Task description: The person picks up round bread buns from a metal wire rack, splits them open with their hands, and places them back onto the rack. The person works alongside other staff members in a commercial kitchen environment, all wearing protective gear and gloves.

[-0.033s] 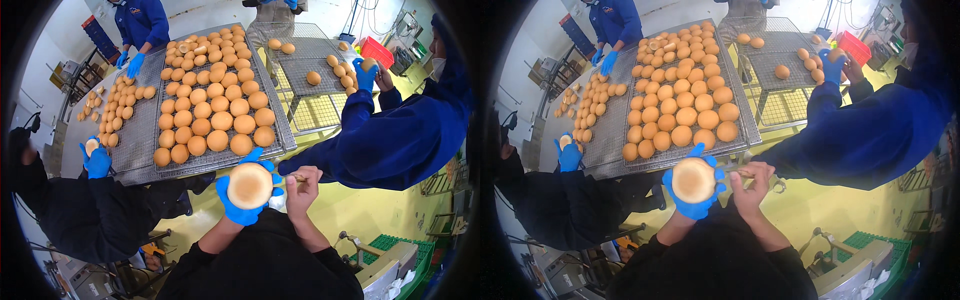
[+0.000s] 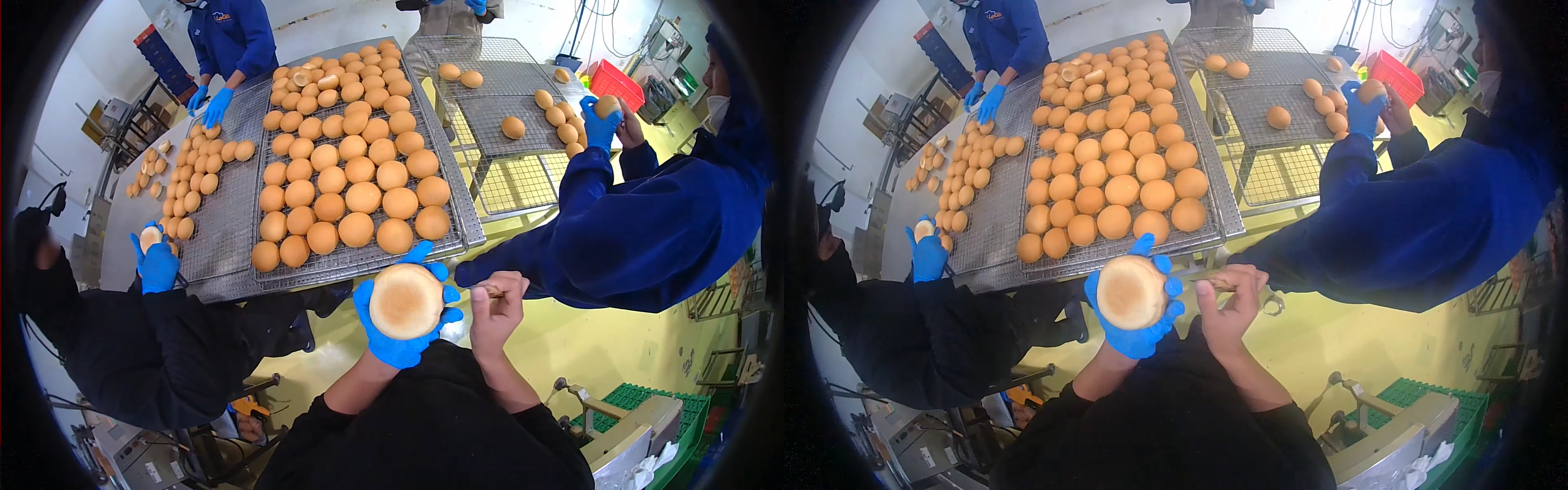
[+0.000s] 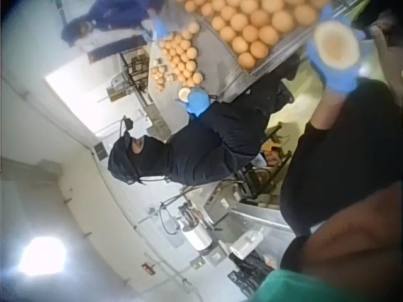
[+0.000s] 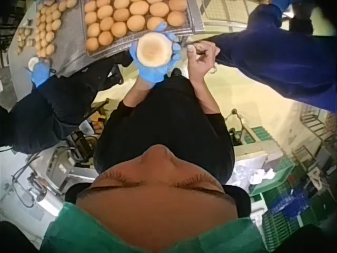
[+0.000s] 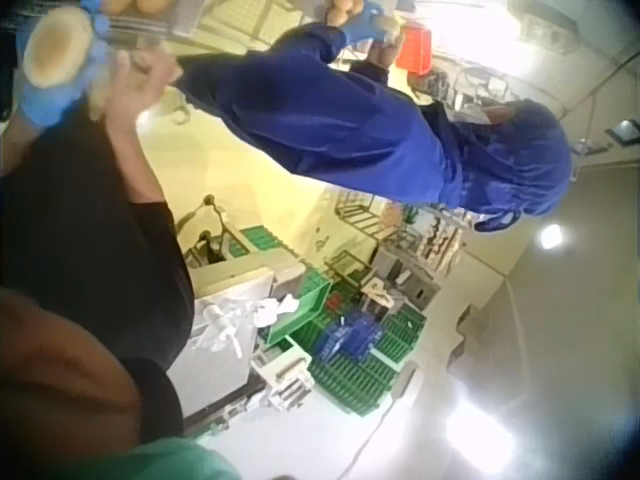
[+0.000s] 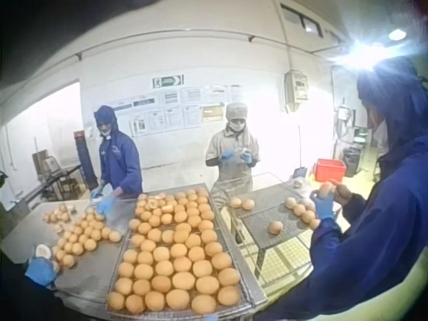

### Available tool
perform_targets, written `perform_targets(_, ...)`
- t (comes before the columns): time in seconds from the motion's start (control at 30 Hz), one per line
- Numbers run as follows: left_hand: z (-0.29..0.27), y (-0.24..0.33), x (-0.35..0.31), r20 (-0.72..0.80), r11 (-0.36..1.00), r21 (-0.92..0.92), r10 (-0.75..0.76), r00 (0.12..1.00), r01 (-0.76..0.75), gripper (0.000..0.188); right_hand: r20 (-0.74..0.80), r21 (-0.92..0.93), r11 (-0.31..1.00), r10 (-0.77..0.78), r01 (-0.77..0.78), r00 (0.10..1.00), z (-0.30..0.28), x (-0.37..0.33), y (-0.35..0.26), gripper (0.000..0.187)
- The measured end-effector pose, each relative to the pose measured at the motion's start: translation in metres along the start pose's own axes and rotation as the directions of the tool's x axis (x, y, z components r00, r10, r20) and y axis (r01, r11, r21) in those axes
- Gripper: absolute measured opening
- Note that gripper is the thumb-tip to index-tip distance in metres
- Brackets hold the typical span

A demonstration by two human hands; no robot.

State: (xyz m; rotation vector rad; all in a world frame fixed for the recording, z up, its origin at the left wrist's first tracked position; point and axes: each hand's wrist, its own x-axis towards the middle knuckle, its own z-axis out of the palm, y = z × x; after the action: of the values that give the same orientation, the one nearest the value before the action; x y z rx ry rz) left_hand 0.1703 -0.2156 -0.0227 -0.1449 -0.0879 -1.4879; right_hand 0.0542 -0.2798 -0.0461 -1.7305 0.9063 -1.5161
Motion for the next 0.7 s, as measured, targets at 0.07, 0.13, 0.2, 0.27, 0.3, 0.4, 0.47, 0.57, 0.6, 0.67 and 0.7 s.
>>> perform_targets(0.07, -0.001, -0.001, 0.002, -0.021, 0.996, -0.087, -0.032, 0.999, 0.03, 0.072, -0.023, 0.046, 0.999, 0.023, -0.022, 0.999, -0.003, 0.0, 0.001, 0.019)
perform_targets(0.13, -0.002, 0.0, 0.002, -0.048, 0.989, -0.142, -0.046, 0.998, 0.039, 0.071, -0.012, 0.038, 0.999, 0.009, -0.008, 1.0, -0.005, 0.0, 0.0, 0.02)
perform_targets(0.2, 0.0, 0.0, 0.004, -0.083, 0.986, -0.163, -0.043, 0.996, 0.029, 0.069, 0.0, 0.009, 1.0, -0.021, 0.021, 1.0, -0.007, 0.001, -0.004, 0.022)
perform_targets(0.27, 0.006, 0.0, 0.008, -0.069, 0.989, -0.144, -0.046, 0.997, 0.035, 0.07, 0.007, -0.042, 0.997, -0.066, 0.066, 0.998, -0.01, 0.002, -0.008, 0.024)
perform_targets(0.3, 0.008, 0.0, 0.009, -0.062, 0.99, -0.133, -0.047, 0.997, 0.038, 0.071, 0.03, -0.086, 0.987, -0.13, 0.132, 0.991, -0.012, 0.003, -0.012, 0.025)
perform_targets(0.4, 0.006, 0.001, 0.008, -0.063, 0.999, 0.025, 0.025, 0.998, -0.024, 0.075, 0.108, -0.197, 0.925, -0.308, 0.324, 0.945, -0.014, 0.006, -0.03, 0.033)
perform_targets(0.47, 0.011, -0.006, 0.01, -0.133, 0.913, 0.365, 0.245, 0.961, -0.182, 0.076, 0.219, -0.176, 0.898, -0.363, 0.403, 0.906, -0.013, 0.005, -0.04, 0.03)
perform_targets(0.57, 0.006, -0.008, 0.009, -0.047, 0.691, 0.652, 0.447, 0.893, -0.312, 0.077, 0.224, -0.294, 0.846, -0.392, 0.445, 0.892, -0.006, 0.007, -0.03, 0.029)
perform_targets(0.6, 0.004, -0.008, 0.008, 0.003, 0.618, 0.706, 0.486, 0.874, -0.345, 0.078, 0.142, -0.346, 0.849, -0.374, 0.4, 0.916, -0.003, 0.015, -0.02, 0.029)
perform_targets(0.67, 0.005, -0.008, 0.005, 0.031, 0.586, 0.731, 0.484, 0.874, -0.35, 0.077, 0.064, -0.395, 0.859, -0.327, 0.325, 0.943, -0.005, 0.006, -0.01, 0.027)
perform_targets(0.7, 0.006, -0.007, 0.005, 0.045, 0.569, 0.743, 0.483, 0.874, -0.353, 0.077, 0.107, -0.377, 0.834, -0.392, 0.402, 0.914, -0.006, 0.001, -0.013, 0.026)
